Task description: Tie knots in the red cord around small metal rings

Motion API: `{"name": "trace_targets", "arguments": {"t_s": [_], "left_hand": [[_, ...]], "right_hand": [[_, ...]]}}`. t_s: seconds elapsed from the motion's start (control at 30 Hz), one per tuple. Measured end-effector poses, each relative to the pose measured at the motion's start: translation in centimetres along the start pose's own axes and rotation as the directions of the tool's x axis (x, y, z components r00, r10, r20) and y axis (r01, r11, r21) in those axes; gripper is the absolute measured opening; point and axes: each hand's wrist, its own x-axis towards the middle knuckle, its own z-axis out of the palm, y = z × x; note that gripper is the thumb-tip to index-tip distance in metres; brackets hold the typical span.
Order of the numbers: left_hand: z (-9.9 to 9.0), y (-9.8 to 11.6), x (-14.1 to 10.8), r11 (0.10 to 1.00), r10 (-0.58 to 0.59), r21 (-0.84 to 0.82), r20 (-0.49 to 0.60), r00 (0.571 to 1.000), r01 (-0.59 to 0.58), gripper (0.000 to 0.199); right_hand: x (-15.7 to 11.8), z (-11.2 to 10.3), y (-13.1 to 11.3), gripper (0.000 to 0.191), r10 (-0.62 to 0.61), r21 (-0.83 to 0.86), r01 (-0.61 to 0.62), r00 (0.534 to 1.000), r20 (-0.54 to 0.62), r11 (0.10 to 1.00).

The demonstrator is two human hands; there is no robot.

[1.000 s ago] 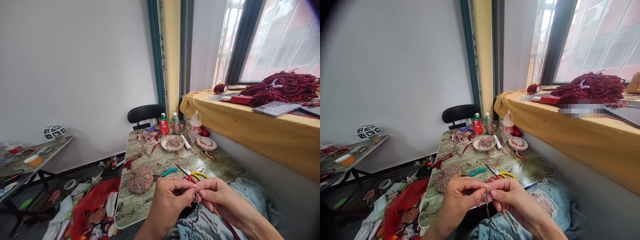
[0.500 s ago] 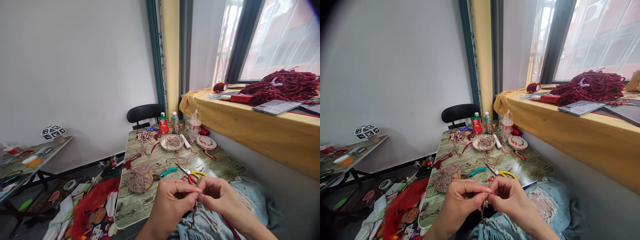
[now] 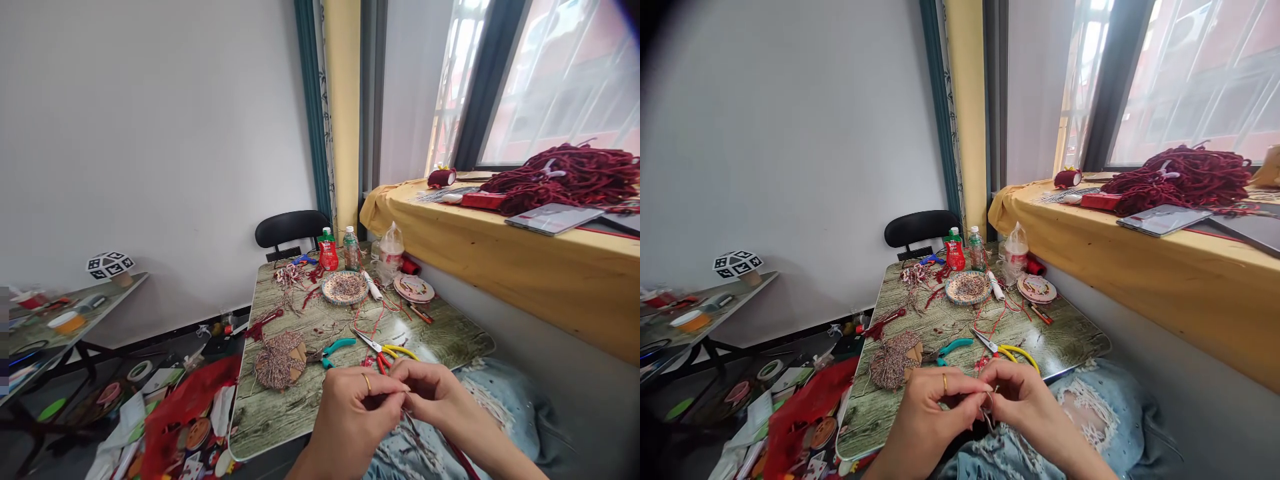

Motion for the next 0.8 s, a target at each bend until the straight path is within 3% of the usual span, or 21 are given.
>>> {"name": "trace_targets", "arguments": {"t_s": [0.23,0.3,0.4,0.53,0.63,0.73,0.77,0.8], "left_hand": [[-0.3,0.2,-0.5,0.965,-0.152,-0.201,0.106,0.983,0.171,0.018],[-0.3,0.4,-0.8,0.952,-0.132,-0.247,0.206,0.97,0.182,0.017],[-0.3,0.8,-1.1,0.921,-0.083,-0.338,0.313,0.946,0.192,0.016],[-0.3,0.9,-0.9,0.856,-0.18,-0.423,0.294,0.939,0.297,0.017],[-0.3,0.4,-0.6,0.841,-0.243,-0.432,0.239,0.94,0.327,0.015],[-0.4,-0.3,-0.2,0.859,-0.276,-0.399,0.168,0.946,0.321,0.013],[-0.5,-0.5,-0.1,0.865,-0.276,-0.391,0.15,0.949,0.314,0.012],[-0.6,-0.6,0.0,0.869,-0.272,-0.391,0.137,0.952,0.304,0.012]], "right_hand": [[0.7,-2.7,0.4,0.013,-0.067,-0.397,-0.019,0.977,-0.201,0.918],[0.8,-3.9,1.0,0.01,-0.092,-0.509,-0.059,0.959,-0.268,0.859],[0.9,-5.9,2.6,0.021,-0.089,-0.614,-0.132,0.945,-0.315,0.778],[0.5,-8.4,4.2,0.028,-0.007,-0.667,-0.261,0.929,-0.371,0.698],[0.1,-8.3,3.2,0.027,0.044,-0.637,-0.265,0.939,-0.34,0.724],[-0.2,-5.7,0.8,0.037,0.103,-0.455,-0.178,0.977,-0.186,0.873],[-0.3,-4.6,0.0,0.04,0.167,-0.183,-0.178,0.983,-0.076,0.967],[-0.4,-3.5,-0.7,0.041,0.203,0.05,-0.204,0.979,0.025,0.978]]}}
